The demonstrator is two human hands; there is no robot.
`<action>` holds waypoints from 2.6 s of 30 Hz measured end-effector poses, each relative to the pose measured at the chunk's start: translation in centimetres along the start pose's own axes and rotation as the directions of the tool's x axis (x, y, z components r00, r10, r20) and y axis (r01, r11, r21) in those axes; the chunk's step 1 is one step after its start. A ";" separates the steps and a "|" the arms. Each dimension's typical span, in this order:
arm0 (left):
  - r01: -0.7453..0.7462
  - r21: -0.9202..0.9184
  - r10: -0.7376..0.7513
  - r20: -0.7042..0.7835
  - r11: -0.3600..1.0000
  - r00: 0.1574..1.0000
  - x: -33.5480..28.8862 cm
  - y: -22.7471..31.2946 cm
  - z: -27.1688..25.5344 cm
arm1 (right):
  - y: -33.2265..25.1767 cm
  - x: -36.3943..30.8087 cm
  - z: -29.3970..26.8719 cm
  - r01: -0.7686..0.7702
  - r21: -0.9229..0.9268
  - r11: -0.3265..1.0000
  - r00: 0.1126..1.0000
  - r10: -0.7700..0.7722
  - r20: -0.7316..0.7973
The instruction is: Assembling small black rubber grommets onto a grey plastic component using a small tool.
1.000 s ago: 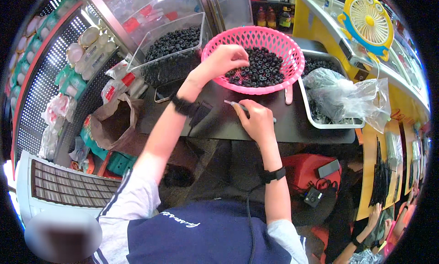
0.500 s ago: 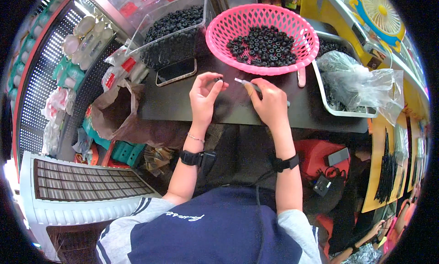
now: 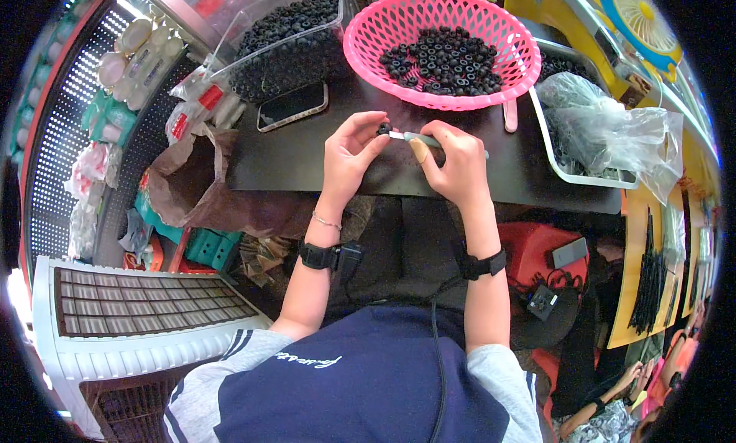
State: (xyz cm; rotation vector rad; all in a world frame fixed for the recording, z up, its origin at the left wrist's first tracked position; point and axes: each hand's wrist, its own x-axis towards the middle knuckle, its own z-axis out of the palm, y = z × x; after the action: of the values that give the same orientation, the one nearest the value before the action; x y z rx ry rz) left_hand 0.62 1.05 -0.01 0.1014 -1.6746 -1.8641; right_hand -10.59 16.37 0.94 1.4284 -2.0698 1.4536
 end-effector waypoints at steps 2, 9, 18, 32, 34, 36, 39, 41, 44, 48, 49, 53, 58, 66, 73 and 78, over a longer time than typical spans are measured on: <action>-0.037 0.029 0.036 0.028 0.999 0.999 -0.1 -0.1 -0.2 | -0.1 0.1 0.0 0.018 0.010 1.000 1.000 -0.018 0.006; -0.092 0.096 0.085 0.082 0.991 0.993 0.0 -0.2 -0.5 | -0.2 0.3 0.0 0.071 0.039 0.997 0.997 -0.071 0.005; -0.010 0.050 0.008 0.050 0.999 0.999 -0.1 0.1 -0.2 | -0.3 0.2 0.0 0.055 0.035 0.998 0.997 -0.057 0.048; -0.014 0.117 0.007 0.058 0.993 0.998 -0.2 0.1 -0.3 | -0.5 0.3 0.0 0.076 0.019 0.997 0.997 -0.076 0.031; -0.014 0.106 0.008 0.061 0.994 0.998 -0.2 0.1 -0.2 | -0.5 0.3 0.0 0.076 0.017 0.997 0.997 -0.076 0.027; -0.018 0.087 0.012 0.064 0.996 0.998 -0.2 0.1 -0.3 | -0.4 0.3 0.1 0.079 0.020 0.997 0.997 -0.079 0.018; -0.037 0.076 0.033 0.063 0.996 0.997 -0.2 0.1 -0.1 | -0.5 0.3 0.0 0.078 0.004 0.997 0.997 -0.078 0.020; -0.047 0.073 0.043 0.059 0.996 0.997 -0.1 0.3 0.1 | -0.4 0.3 0.1 0.075 0.002 0.997 0.997 -0.075 0.019; -0.060 0.069 0.057 0.052 0.996 0.997 -0.1 0.3 0.0 | -0.4 0.3 0.1 0.065 0.003 0.998 0.998 -0.065 0.023; -0.089 0.112 0.086 0.032 0.990 0.996 -0.1 0.0 -0.2 | -0.3 0.2 0.2 0.076 0.006 0.997 0.997 -0.076 0.035; -0.094 0.134 0.092 0.022 0.986 0.996 -0.2 0.0 -0.2 | -0.2 0.2 0.2 0.076 0.016 0.997 0.996 -0.077 0.038; -0.086 0.110 0.086 0.008 0.990 0.996 -0.3 0.0 -0.2 | 0.0 0.1 0.4 0.084 0.045 0.995 0.995 -0.086 0.045; -0.111 0.149 0.110 0.017 0.983 0.994 -0.2 -0.1 -0.3 | 0.1 0.1 0.5 0.082 0.059 0.995 0.995 -0.085 0.054; -0.103 0.139 0.104 -0.001 0.985 0.995 -0.3 -0.1 -0.3 | -0.2 0.2 0.4 0.092 0.058 0.994 0.994 -0.095 0.049; -0.076 0.120 0.078 -0.007 0.990 0.997 -0.4 0.2 0.0 | -0.1 0.1 0.4 0.108 0.034 0.994 0.993 -0.109 0.036; -0.086 0.117 0.086 0.004 0.989 0.996 -0.4 0.0 -0.1 | 0.0 0.1 0.5 0.097 0.023 0.995 0.994 -0.098 0.036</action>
State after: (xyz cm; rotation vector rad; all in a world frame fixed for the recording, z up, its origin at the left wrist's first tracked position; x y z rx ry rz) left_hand 0.98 1.18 -0.19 0.0767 -1.7597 -1.7020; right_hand -10.46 15.86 0.76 1.5535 -1.9816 1.4246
